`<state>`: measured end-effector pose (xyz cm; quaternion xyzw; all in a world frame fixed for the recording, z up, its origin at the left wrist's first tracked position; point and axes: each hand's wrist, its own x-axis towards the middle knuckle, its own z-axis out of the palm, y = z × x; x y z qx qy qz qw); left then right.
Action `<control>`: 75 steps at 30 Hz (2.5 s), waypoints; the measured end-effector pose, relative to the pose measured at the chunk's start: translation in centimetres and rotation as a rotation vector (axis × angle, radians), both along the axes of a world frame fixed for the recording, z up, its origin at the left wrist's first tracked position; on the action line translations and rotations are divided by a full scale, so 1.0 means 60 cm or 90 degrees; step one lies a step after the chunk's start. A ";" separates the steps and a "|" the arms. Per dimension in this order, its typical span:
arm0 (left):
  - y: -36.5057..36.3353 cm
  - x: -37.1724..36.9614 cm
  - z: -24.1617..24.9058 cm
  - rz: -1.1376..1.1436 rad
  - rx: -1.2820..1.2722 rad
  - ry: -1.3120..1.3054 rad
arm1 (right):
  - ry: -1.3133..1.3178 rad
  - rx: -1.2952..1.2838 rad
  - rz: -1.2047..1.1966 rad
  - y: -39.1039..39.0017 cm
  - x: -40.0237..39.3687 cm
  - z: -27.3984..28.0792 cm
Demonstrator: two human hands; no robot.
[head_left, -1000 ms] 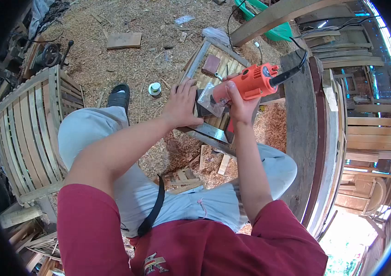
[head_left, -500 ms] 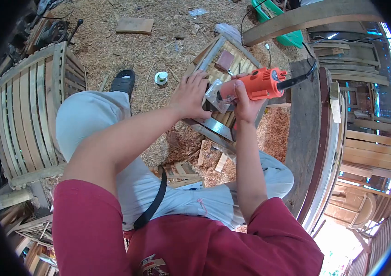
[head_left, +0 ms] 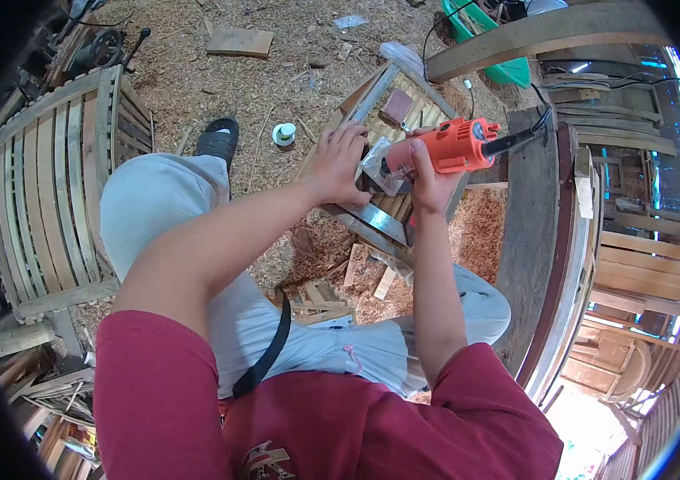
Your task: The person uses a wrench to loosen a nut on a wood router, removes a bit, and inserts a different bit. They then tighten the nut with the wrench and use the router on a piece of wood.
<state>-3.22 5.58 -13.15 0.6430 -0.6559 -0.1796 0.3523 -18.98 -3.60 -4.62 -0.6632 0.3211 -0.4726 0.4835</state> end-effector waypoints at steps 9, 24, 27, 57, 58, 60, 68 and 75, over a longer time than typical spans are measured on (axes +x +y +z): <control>0.000 -0.001 -0.004 0.000 -0.003 -0.004 | 0.030 -0.021 0.006 -0.001 -0.001 0.000; 0.000 -0.003 -0.008 0.006 -0.009 -0.014 | -0.018 -0.019 0.017 0.001 0.010 0.000; 0.000 -0.003 -0.007 0.006 -0.015 -0.009 | -0.024 -0.019 0.014 0.001 0.013 0.000; -0.003 -0.003 -0.017 0.018 -0.052 0.011 | 0.006 -0.017 0.011 -0.006 0.014 -0.007; -0.003 -0.003 -0.017 0.017 -0.054 0.021 | 0.007 -0.022 0.012 -0.006 0.015 -0.008; -0.003 -0.002 -0.018 0.019 -0.062 0.038 | 0.000 -0.023 0.011 -0.005 0.018 -0.007; -0.007 0.000 -0.028 0.009 -0.060 0.067 | -0.017 -0.014 0.012 -0.009 0.022 -0.008; -0.004 -0.001 -0.023 0.029 -0.067 0.057 | -0.006 -0.021 0.017 -0.011 0.022 -0.006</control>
